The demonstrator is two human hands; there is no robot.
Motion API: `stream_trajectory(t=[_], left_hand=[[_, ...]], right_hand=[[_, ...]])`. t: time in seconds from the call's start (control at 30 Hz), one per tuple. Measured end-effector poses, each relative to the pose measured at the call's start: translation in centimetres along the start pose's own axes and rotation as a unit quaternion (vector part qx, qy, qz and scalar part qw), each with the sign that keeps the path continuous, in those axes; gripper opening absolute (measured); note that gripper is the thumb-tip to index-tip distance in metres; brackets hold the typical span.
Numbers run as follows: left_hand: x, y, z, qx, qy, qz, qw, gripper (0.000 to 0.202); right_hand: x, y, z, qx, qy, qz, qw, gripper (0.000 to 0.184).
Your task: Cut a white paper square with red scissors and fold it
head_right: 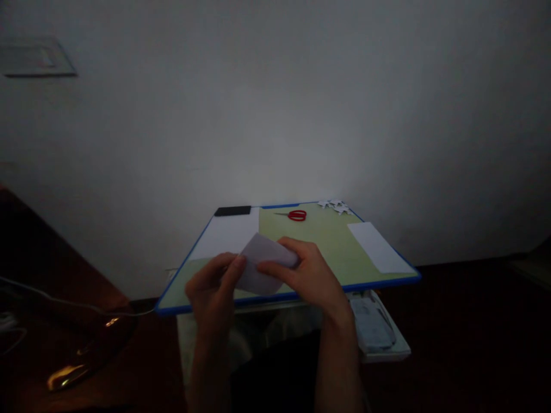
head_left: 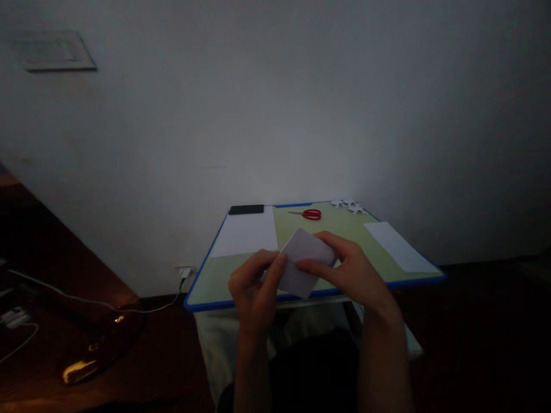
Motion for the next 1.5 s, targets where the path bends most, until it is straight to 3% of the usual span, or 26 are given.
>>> stream_trajectory(t=[0.03,0.23,0.3,0.43,0.53,0.63,0.77,0.87,0.97,1.07,1.2,1.5], left_hand=[[-0.2,-0.1,-0.1,-0.002,0.01,-0.003,1.0,0.015],[-2.8,-2.2,-0.4,-0.13,0.11,-0.052,0.984,0.019],[-3.4,-2.5,-0.3,-0.144,0.126,-0.078,0.978,0.02],[-3.9,-2.5,-0.3,-0.104,0.147,-0.061,0.982,0.018],[-4.2,-2.6,-0.2,-0.055,0.169,-0.024,0.984,0.02],[-4.3,-3.4,0.0,-0.042,0.178,-0.009,0.983,0.022],[-4.0,-5.3,0.2,-0.108,0.152,-0.037,0.982,0.021],[-3.1,-6.0,0.3,-0.143,0.093,-0.099,0.98,0.025],[-2.6,-6.3,0.4,-0.159,0.053,-0.14,0.976,0.027],[-2.9,-6.4,0.5,-0.173,0.056,-0.136,0.974,0.025],[-3.0,-6.4,0.5,-0.192,0.053,-0.14,0.97,0.027],[-1.3,-6.0,0.5,-0.19,0.008,-0.184,0.964,0.033]], right_hand=[[0.5,-0.3,0.0,-0.004,-0.017,-0.014,1.0,0.017],[3.1,-0.6,1.2,-0.017,-0.082,0.004,0.996,0.024],[3.5,-0.3,1.6,-0.024,-0.081,0.012,0.996,0.024],[4.4,0.7,2.0,-0.02,-0.087,-0.02,0.996,0.018],[5.2,2.1,2.1,0.033,-0.074,-0.084,0.993,0.019],[6.2,3.5,2.2,0.113,-0.062,-0.18,0.975,0.051],[6.6,3.8,2.3,0.136,-0.057,-0.215,0.965,0.099],[6.4,3.7,2.4,0.126,-0.051,-0.194,0.971,0.113],[5.7,4.3,2.5,0.146,-0.014,-0.152,0.977,0.113],[5.2,4.5,2.7,0.151,0.0,-0.123,0.981,0.112],[4.9,3.9,2.7,0.127,-0.024,-0.136,0.982,0.106],[4.3,4.2,3.1,0.122,-0.04,-0.116,0.985,0.093]])
Point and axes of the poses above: each hand's wrist, its own z-axis away from the middle knuckle, its own y-axis out of the back of the hand, x = y × z, the point moved 9 cm from there along -z, towards the middle knuckle, and after that the axes turned 7 degrees about y, right-handed, at the moved point
